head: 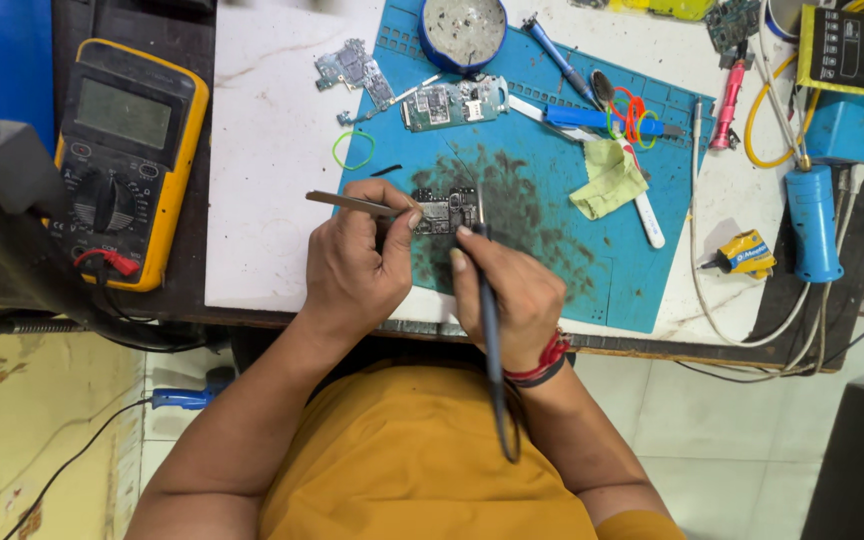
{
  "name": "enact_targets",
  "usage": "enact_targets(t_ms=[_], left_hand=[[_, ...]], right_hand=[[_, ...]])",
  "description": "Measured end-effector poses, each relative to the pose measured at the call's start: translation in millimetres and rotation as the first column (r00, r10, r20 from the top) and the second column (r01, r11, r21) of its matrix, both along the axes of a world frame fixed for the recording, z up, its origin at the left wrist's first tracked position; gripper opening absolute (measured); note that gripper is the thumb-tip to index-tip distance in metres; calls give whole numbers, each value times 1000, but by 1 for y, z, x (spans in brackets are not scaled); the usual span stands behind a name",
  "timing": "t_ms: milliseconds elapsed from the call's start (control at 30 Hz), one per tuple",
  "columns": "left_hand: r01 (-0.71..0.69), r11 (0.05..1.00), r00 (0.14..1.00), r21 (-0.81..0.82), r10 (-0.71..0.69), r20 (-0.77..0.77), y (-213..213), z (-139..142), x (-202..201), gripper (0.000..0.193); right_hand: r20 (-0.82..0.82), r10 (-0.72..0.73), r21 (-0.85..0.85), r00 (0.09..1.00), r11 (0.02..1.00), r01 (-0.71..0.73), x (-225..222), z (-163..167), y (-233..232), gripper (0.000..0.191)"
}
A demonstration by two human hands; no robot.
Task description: The person solders components on a phone motherboard, holding the board steady with a tool in one hand while applying a soldering iron to the board with the other hand. They reposition the board and continue soldering different points on it throughout the clip.
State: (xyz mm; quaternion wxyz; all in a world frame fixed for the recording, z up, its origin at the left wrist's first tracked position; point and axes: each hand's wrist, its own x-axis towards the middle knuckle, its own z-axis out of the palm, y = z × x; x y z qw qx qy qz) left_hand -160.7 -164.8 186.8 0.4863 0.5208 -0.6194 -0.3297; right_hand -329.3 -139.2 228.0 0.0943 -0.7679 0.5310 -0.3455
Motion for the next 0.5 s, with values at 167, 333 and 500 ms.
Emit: enact_targets(t_ms=[167,333,500], left_hand=[[7,1000,1000,9,-7,-23,1,2,1,13],[-3,1000,1000,-11,4,10,1,4,1,16],[18,1000,989,16,-16,-145,3,3,2,16]], right_hand=[[-52,14,8,999,1000,-13,4,5,-2,27],[112,24,86,993,996,-34,-1,-2,2,39],[287,-159,75,945,987,144,-10,-15,5,27]])
